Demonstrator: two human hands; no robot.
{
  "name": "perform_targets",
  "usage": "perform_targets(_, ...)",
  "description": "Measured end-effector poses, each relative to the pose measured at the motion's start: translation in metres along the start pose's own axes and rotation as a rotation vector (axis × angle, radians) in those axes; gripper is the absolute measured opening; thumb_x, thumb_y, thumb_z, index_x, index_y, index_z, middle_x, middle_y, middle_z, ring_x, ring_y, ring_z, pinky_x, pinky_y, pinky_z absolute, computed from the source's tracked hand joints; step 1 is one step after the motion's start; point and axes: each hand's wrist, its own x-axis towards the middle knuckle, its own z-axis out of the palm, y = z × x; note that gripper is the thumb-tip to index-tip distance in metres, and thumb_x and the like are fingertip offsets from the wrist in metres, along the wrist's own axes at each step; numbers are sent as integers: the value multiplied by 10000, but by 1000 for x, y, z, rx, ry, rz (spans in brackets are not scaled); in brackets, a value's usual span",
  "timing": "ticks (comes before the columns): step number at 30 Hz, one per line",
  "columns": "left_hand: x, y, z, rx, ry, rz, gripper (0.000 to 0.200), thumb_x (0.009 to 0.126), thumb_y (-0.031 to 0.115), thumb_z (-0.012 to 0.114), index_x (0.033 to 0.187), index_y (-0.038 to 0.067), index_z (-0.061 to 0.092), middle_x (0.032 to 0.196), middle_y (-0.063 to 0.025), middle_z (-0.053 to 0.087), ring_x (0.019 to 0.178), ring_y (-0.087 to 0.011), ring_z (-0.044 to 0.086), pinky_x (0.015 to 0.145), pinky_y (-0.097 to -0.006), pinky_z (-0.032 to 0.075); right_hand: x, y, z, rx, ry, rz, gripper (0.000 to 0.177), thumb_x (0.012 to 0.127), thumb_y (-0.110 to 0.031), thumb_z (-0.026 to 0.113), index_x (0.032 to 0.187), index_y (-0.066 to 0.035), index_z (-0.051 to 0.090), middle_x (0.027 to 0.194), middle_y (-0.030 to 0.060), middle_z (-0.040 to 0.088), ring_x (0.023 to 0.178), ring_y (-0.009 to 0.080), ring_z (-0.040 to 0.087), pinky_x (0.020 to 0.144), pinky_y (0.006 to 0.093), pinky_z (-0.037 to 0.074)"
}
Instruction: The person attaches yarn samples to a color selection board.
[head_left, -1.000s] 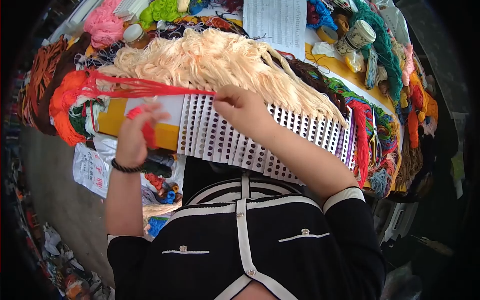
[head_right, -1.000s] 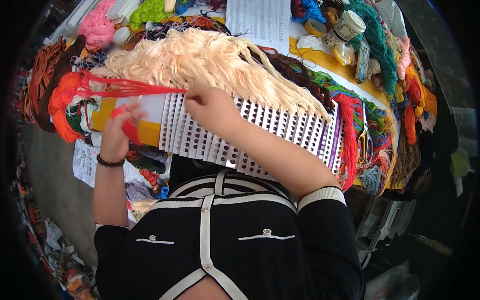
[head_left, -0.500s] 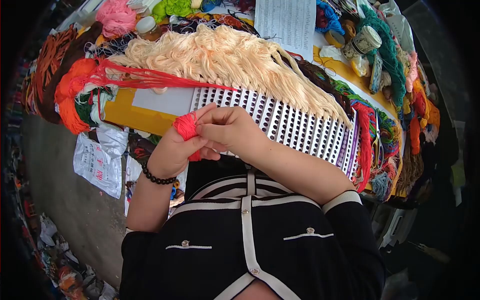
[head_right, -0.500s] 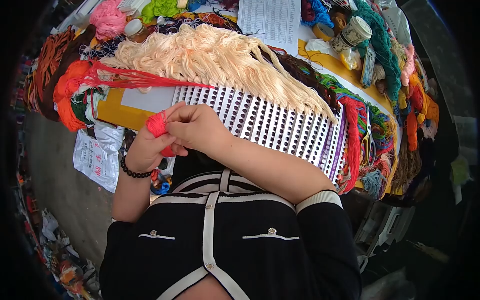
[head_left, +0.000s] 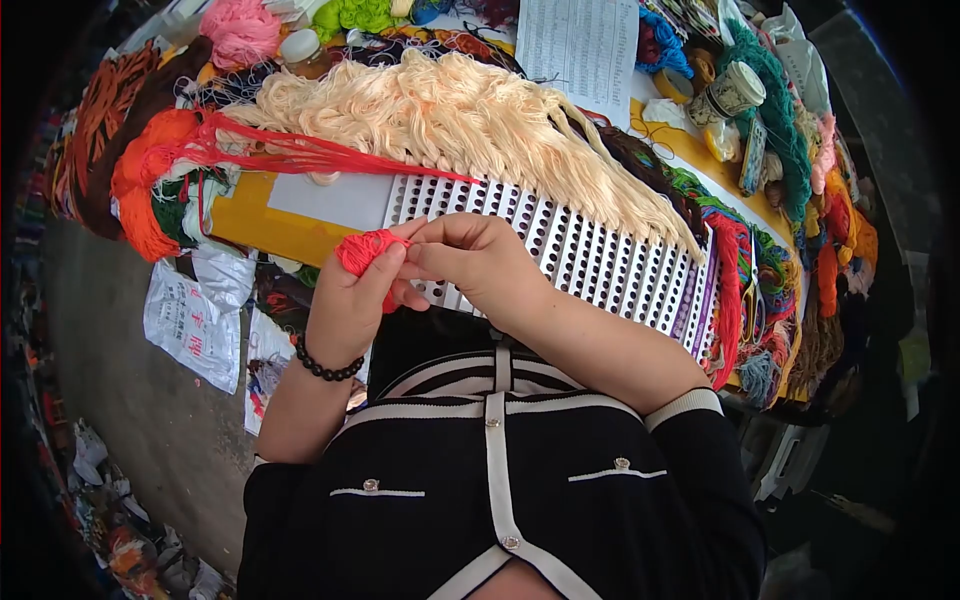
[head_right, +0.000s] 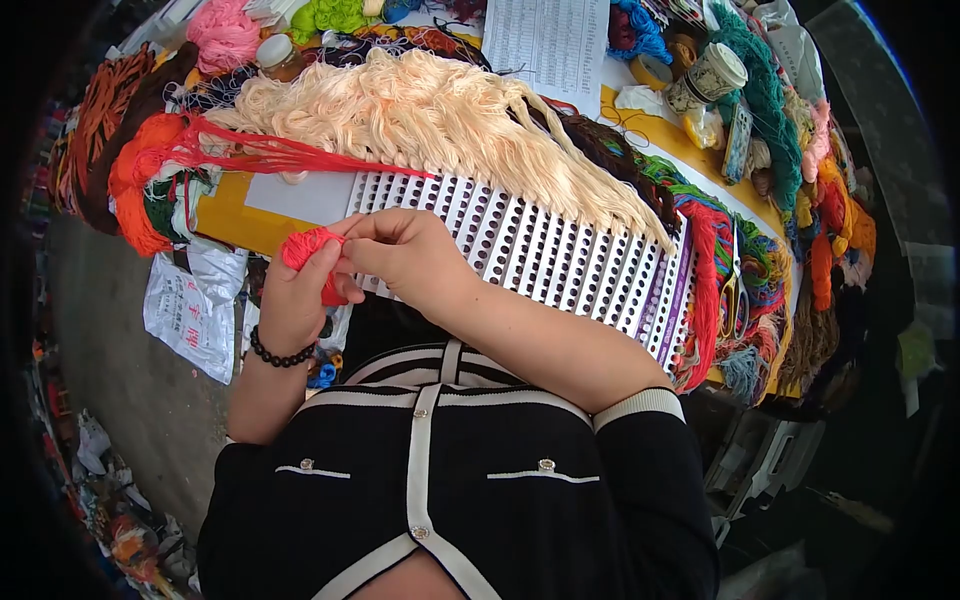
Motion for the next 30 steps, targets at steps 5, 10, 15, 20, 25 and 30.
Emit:
perform_targets(5,1,-11,6,-91,174,87,294,961,135,415,1152,-58,525,994,-120,619,787,-151,641,608,-224,530,1,5,-3,72,53,5,120,840,-66,598,927,6,641,898,67,654,780,101,599,745,243,471)
perform_targets(10,0,-18,-7,-331,206,56,225,958,139,427,1053,-26,548,953,-122,619,818,-197,628,786,-317,507,4,6,-15,109,60,-28,114,838,-84,570,895,-13,638,889,98,658,791,164,614,802,285,447)
perform_targets(15,-17,-20,-110,-1267,68,-15,244,961,194,401,1066,42,560,922,-80,653,627,-71,528,590,-217,438,-40,-70,-54,623,-151,-166,54,808,-129,503,783,-90,532,707,28,540,707,202,543,757,367,447)
perform_targets(20,-66,-61,-306,-815,682,105,243,954,145,386,1106,19,528,1000,-59,656,465,-23,363,366,-154,271,-131,-158,-154,-28,421,-363,72,808,-114,525,767,-61,499,607,-27,361,499,83,321,441,235,282)
perform_targets(25,-62,-15,-258,-202,1140,12,222,920,175,460,1069,49,566,1039,-61,637,478,-14,355,362,-143,230,-188,-197,-223,-1545,1573,-416,222,829,-186,569,883,10,658,760,67,624,694,130,563,652,260,424)
perform_targets(30,21,-3,-114,-187,459,-227,249,906,192,489,1088,42,570,941,-89,646,415,4,294,355,-144,206,-78,-113,-135,-1149,819,-114,189,804,-155,645,933,-27,696,838,67,686,735,102,611,681,253,477)
